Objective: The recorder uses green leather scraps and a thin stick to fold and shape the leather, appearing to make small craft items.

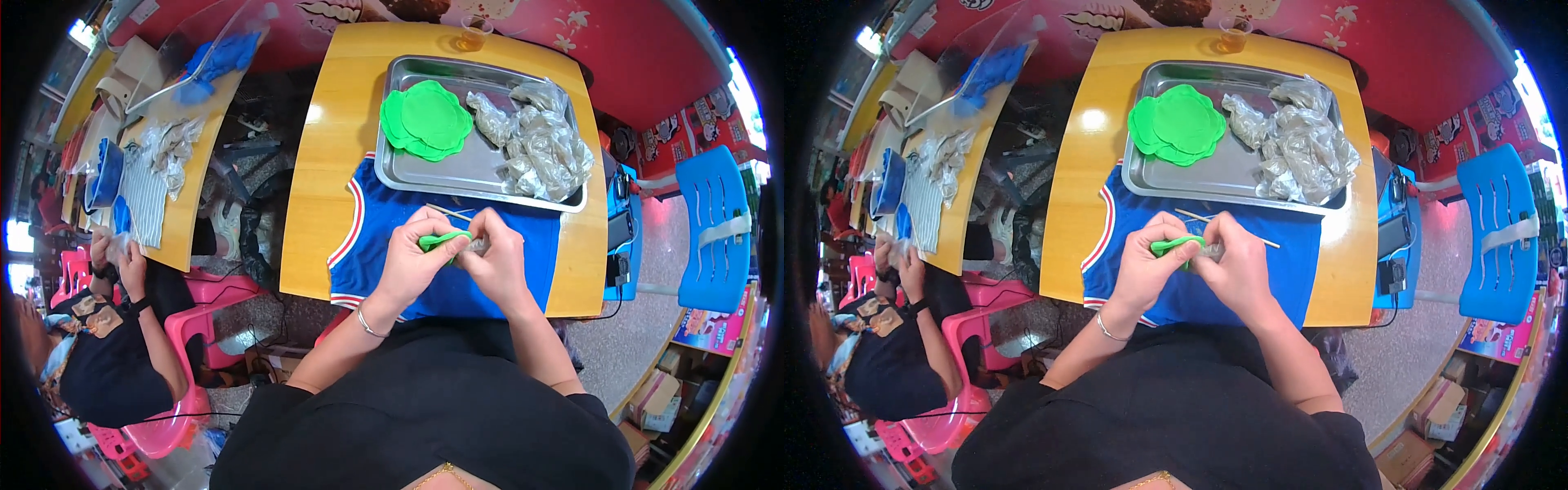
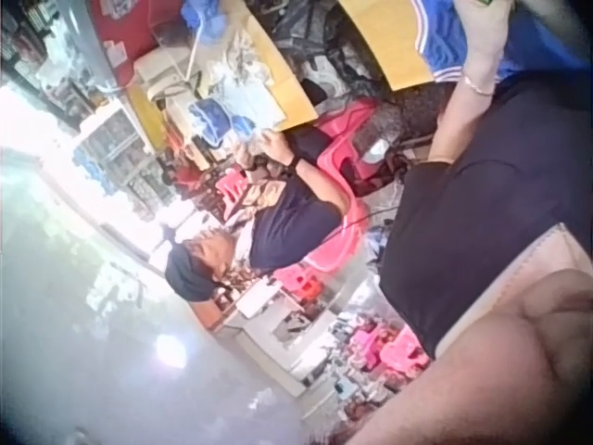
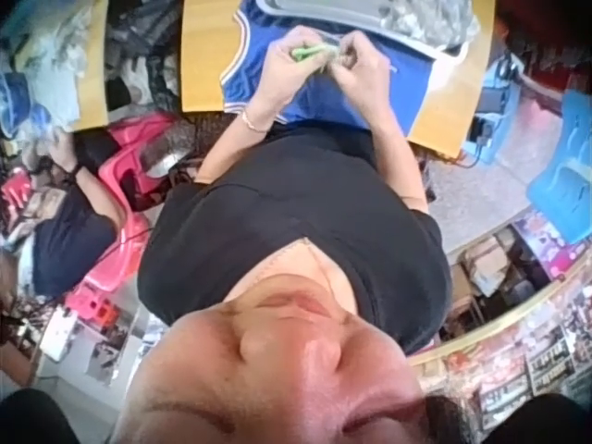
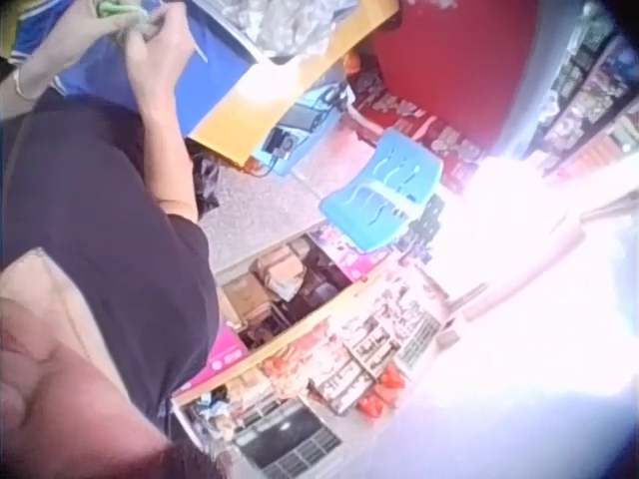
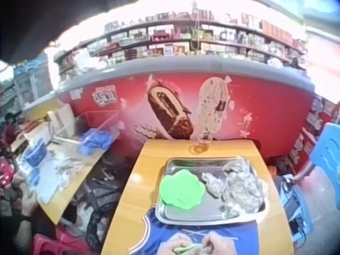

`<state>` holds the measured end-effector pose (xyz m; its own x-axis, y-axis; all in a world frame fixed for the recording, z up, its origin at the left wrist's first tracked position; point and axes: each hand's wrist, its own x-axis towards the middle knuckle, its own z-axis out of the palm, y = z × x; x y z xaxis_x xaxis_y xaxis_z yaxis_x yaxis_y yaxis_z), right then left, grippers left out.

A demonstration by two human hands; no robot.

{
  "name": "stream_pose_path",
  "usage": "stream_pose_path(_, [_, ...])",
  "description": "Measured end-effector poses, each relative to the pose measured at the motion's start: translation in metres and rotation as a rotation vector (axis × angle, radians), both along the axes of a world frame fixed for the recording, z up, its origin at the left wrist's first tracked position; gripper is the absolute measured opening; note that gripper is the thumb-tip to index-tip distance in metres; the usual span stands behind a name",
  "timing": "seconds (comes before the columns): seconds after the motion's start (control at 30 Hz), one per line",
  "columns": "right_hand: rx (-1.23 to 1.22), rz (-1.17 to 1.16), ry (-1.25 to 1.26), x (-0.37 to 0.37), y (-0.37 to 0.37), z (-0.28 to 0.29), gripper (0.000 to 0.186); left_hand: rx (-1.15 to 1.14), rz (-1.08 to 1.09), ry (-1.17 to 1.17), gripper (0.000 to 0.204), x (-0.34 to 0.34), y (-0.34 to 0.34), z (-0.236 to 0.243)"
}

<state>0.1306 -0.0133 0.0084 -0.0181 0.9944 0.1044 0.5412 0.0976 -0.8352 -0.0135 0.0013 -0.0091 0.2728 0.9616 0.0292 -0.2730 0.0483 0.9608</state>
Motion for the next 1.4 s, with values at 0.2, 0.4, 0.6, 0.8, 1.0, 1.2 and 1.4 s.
stream_pose_path(0.2, [0.186,0.05,0.241,-0.006,-0.003,-0.01,0.02,-0.194,0.086,-0.208,0.009,-0.006,0.005,-0.003])
stream_pose_path(0.4, [0.157,-0.042,0.094,-0.007,-0.01,-0.013,0.024,-0.167,0.066,-0.222,0.011,0.004,-0.004,-0.006])
stream_pose_path(0.6, [0.088,-0.036,0.21,-0.006,0.0,-0.009,0.017,-0.18,-0.157,-0.099,0.014,-0.001,-0.001,-0.002])
stream_pose_path(0.8, [-0.47,0.118,0.788,0.006,-0.006,-0.002,0.02,-0.222,0.033,-0.227,0.023,0.002,-0.002,-0.008])
stream_pose_path(1.0, [-0.234,0.173,0.45,0.009,-0.005,-0.004,0.025,-0.194,-0.004,-0.193,0.026,-0.001,-0.004,-0.009])
stream_pose_path(1.2, [-0.131,-0.011,0.496,0.002,0.0,-0.002,0.019,-0.296,-0.01,-0.192,0.036,-0.002,-0.005,-0.01])
stream_pose_path(1.4, [-0.091,-0.021,0.31,0.004,0.0,-0.008,0.017,-0.299,0.026,-0.28,0.036,0.005,-0.011,-0.016])
